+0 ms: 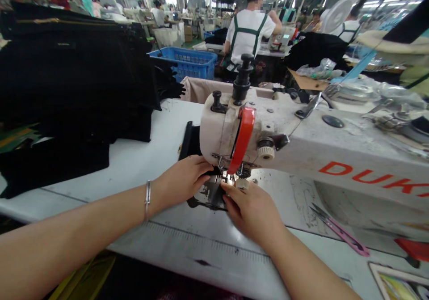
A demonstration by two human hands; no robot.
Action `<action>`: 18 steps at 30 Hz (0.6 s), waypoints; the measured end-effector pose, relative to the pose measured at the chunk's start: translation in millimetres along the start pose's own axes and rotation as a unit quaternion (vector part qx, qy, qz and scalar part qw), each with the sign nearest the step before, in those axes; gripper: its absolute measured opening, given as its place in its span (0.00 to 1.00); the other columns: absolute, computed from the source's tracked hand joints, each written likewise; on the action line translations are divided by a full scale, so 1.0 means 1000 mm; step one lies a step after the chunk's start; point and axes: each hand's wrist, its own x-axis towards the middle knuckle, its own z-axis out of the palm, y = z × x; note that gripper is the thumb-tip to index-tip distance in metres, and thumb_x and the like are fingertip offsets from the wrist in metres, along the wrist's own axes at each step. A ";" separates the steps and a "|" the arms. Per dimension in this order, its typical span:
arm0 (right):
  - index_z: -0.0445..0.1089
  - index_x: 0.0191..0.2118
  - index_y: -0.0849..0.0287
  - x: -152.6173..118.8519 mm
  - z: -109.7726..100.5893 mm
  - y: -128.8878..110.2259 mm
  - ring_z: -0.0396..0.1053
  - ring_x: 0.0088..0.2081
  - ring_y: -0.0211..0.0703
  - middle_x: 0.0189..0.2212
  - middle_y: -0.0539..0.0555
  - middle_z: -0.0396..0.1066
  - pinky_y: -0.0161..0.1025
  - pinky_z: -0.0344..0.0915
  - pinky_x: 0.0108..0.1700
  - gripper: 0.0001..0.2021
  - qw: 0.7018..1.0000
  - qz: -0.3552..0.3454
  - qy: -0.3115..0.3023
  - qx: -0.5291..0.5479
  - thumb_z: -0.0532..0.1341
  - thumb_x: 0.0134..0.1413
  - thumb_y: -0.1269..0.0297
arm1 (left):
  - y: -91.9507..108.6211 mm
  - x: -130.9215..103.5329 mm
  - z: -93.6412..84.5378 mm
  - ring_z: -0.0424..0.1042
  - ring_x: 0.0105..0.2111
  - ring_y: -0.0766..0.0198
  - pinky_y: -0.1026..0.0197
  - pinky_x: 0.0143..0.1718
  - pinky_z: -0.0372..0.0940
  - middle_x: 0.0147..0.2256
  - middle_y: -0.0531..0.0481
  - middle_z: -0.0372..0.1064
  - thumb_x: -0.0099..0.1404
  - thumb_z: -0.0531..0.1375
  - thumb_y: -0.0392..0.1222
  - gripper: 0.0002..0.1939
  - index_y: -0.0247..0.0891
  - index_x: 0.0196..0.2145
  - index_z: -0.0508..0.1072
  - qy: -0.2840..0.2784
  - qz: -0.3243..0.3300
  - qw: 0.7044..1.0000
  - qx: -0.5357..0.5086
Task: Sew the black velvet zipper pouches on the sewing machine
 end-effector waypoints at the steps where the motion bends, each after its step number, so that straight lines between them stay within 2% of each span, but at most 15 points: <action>1: 0.72 0.52 0.59 -0.001 -0.001 0.000 0.69 0.42 0.50 0.41 0.58 0.72 0.45 0.68 0.43 0.13 1.000 -0.006 0.002 0.011 0.57 0.64 0.67 | 0.006 -0.007 -0.004 0.72 0.47 0.56 0.53 0.52 0.67 0.47 0.45 0.73 0.71 0.55 0.36 0.11 0.37 0.48 0.74 -0.012 -0.018 1.000 -0.006; 4: 0.73 0.50 0.58 -0.005 -0.002 0.003 0.68 0.42 0.49 0.39 0.57 0.72 0.44 0.67 0.44 0.12 0.999 -0.033 0.009 0.040 0.57 0.65 0.68 | 0.023 -0.027 -0.012 0.71 0.46 0.57 0.53 0.51 0.68 0.48 0.44 0.70 0.71 0.58 0.44 0.13 0.37 0.49 0.75 -0.061 -0.009 0.997 -0.046; 8: 0.72 0.52 0.55 -0.008 -0.002 0.005 0.67 0.38 0.46 0.37 0.55 0.70 0.43 0.65 0.40 0.14 0.996 -0.080 0.007 0.050 0.58 0.63 0.71 | 0.042 -0.050 -0.012 0.66 0.52 0.48 0.44 0.55 0.65 0.52 0.41 0.67 0.61 0.67 0.53 0.28 0.36 0.54 0.72 -0.063 0.006 0.997 -0.036; 10: 0.72 0.53 0.54 -0.009 -0.003 0.005 0.66 0.37 0.45 0.37 0.54 0.70 0.42 0.64 0.39 0.15 0.994 -0.096 -0.005 0.052 0.58 0.62 0.72 | 0.050 -0.058 -0.006 0.65 0.54 0.47 0.42 0.57 0.64 0.53 0.40 0.67 0.59 0.68 0.49 0.29 0.36 0.56 0.70 -0.047 -0.006 0.999 -0.024; 13: 0.73 0.51 0.54 -0.010 -0.006 0.004 0.66 0.36 0.44 0.36 0.53 0.69 0.41 0.64 0.38 0.14 0.992 -0.106 -0.019 0.062 0.58 0.62 0.72 | 0.059 -0.067 0.005 0.65 0.54 0.50 0.45 0.58 0.64 0.53 0.43 0.68 0.64 0.64 0.38 0.23 0.38 0.56 0.69 -0.017 -0.020 0.999 -0.041; 18: 0.73 0.49 0.56 -0.010 -0.009 0.005 0.67 0.38 0.45 0.37 0.54 0.69 0.42 0.65 0.40 0.14 0.993 -0.096 -0.030 0.066 0.57 0.61 0.74 | 0.064 -0.071 0.016 0.65 0.53 0.54 0.48 0.58 0.64 0.52 0.45 0.67 0.66 0.61 0.34 0.16 0.41 0.51 0.70 0.033 -0.054 0.993 -0.099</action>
